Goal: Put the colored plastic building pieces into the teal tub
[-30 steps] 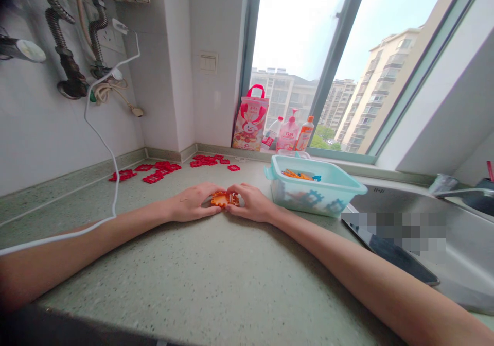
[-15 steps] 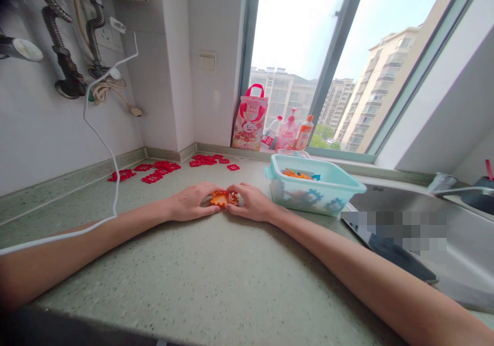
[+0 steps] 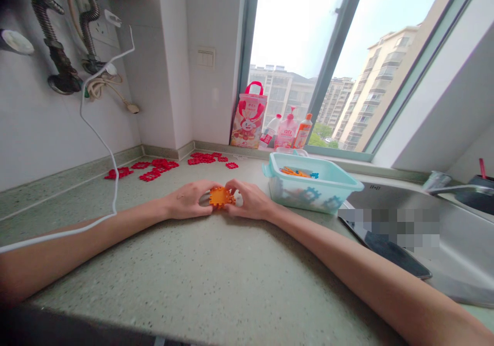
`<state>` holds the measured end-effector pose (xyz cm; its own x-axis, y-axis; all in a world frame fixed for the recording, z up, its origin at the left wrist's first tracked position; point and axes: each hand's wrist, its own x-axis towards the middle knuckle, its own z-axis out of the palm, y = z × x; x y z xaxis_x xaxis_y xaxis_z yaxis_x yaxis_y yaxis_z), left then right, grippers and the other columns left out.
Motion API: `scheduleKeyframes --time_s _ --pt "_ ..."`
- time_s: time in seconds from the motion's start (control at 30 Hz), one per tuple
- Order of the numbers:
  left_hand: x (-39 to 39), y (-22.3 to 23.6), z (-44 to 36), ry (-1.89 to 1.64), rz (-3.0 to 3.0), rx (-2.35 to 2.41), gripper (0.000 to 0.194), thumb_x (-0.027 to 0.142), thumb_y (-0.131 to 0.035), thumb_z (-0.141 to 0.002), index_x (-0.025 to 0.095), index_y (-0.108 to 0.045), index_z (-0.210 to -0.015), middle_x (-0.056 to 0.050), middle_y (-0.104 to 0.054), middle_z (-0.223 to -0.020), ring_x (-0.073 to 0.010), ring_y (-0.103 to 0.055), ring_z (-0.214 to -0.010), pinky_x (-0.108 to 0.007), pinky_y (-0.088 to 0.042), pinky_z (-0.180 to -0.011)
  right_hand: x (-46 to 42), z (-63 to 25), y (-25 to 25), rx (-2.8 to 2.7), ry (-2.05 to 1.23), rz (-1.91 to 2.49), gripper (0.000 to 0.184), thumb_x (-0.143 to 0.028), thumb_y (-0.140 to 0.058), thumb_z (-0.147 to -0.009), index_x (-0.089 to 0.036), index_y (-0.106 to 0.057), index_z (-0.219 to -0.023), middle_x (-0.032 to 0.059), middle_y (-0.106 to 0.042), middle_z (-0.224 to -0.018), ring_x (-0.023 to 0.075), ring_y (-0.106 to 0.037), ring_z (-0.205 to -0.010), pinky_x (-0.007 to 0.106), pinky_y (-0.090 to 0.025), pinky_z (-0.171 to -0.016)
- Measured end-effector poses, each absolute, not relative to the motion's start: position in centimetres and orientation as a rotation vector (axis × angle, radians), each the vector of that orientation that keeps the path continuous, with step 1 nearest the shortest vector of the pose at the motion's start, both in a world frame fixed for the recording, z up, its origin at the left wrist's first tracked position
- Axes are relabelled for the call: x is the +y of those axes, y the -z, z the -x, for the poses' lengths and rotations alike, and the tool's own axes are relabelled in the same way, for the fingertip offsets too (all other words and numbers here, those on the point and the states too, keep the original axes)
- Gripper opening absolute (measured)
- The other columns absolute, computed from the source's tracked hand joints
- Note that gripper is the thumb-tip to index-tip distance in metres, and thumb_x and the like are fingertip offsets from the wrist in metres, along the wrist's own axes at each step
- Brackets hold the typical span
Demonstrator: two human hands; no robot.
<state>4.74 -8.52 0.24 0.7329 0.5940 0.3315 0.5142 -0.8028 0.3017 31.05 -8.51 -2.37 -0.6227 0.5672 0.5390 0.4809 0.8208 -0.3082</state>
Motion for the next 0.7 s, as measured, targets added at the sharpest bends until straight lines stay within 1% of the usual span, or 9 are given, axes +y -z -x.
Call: scheduleKeyframes --time_s 0.1,0.17,0.27,0.4,0.47,0.57,0.7 --pt "-8.61 -0.35 -4.76 -0.615 -2.737 0.896 0.055 0.033 -0.067 -0.085 0.022 -0.060 -0.138 -0.010 -0.073 -0.126 -0.0291 -0.069 -0.114 -0.040 -0.052 -0.101 -8.56 -31.06 2.25 -2.338 -0.185 0.747 0.037 -0.032 -0.072 -0.089 -0.024 -0.056 -0.121 0.0058 -0.071 -0.108 0.0235 -0.068 -0.095 0.038 -0.055 -0.087" --pt "-8.58 -0.31 -4.74 -0.628 -2.731 0.883 0.054 0.034 -0.066 -0.087 0.022 -0.058 -0.140 -0.011 -0.072 -0.128 -0.0289 -0.069 -0.116 -0.040 -0.052 -0.102 -8.54 -31.10 2.24 -2.320 -0.195 0.730 0.035 -0.033 -0.070 -0.089 -0.024 -0.055 -0.120 0.0062 -0.071 -0.108 0.0234 -0.068 -0.095 0.039 -0.055 -0.087" --pt "-8.37 -0.02 -4.63 -0.657 -2.722 0.859 0.054 0.038 -0.064 -0.093 0.023 -0.054 -0.144 -0.012 -0.070 -0.136 -0.0287 -0.067 -0.123 -0.041 -0.050 -0.107 -8.41 -31.19 2.37 -2.288 -0.199 0.723 0.032 -0.032 -0.066 -0.090 -0.024 -0.055 -0.120 0.0066 -0.070 -0.109 0.0237 -0.068 -0.097 0.039 -0.054 -0.089" --pt "-8.14 0.29 -4.50 -0.673 -2.708 0.865 0.066 0.035 -0.066 -0.092 0.022 -0.044 -0.153 -0.014 -0.066 -0.142 -0.0281 -0.066 -0.126 -0.041 -0.051 -0.107 -8.24 -31.26 2.50 -2.278 -0.220 0.727 0.030 -0.031 -0.065 -0.091 -0.024 -0.054 -0.119 0.0068 -0.069 -0.112 0.0237 -0.067 -0.100 0.039 -0.054 -0.090" --pt "-8.17 0.25 -4.51 -0.666 -2.695 0.862 0.070 0.035 -0.066 -0.092 0.021 -0.041 -0.155 -0.014 -0.066 -0.141 -0.0276 -0.067 -0.124 -0.040 -0.052 -0.105 -8.23 -31.28 2.46 -2.268 -0.227 0.730 0.030 -0.032 -0.065 -0.091 -0.024 -0.054 -0.118 0.0069 -0.069 -0.111 0.0240 -0.067 -0.101 0.040 -0.054 -0.090" --pt "-8.22 0.17 -4.53 -0.670 -2.690 0.854 0.070 0.035 -0.066 -0.092 0.022 -0.040 -0.156 -0.013 -0.068 -0.138 -0.0275 -0.068 -0.122 -0.040 -0.052 -0.105 -8.22 -31.35 2.39 -2.242 -0.235 0.737 0.030 -0.035 -0.065 -0.092 -0.024 -0.054 -0.118 0.0070 -0.070 -0.109 0.0245 -0.068 -0.099 0.040 -0.055 -0.089" --pt "-7.95 0.46 -4.47 -0.687 -2.686 0.876 0.073 0.036 -0.066 -0.092 0.023 -0.038 -0.157 -0.011 -0.072 -0.125 -0.0278 -0.070 -0.117 -0.041 -0.052 -0.105 -8.01 -31.54 2.51 -2.198 -0.234 0.788 0.029 -0.038 -0.062 -0.096 -0.024 -0.054 -0.119 0.0069 -0.070 -0.109 0.0249 -0.068 -0.099 0.041 -0.055 -0.089"
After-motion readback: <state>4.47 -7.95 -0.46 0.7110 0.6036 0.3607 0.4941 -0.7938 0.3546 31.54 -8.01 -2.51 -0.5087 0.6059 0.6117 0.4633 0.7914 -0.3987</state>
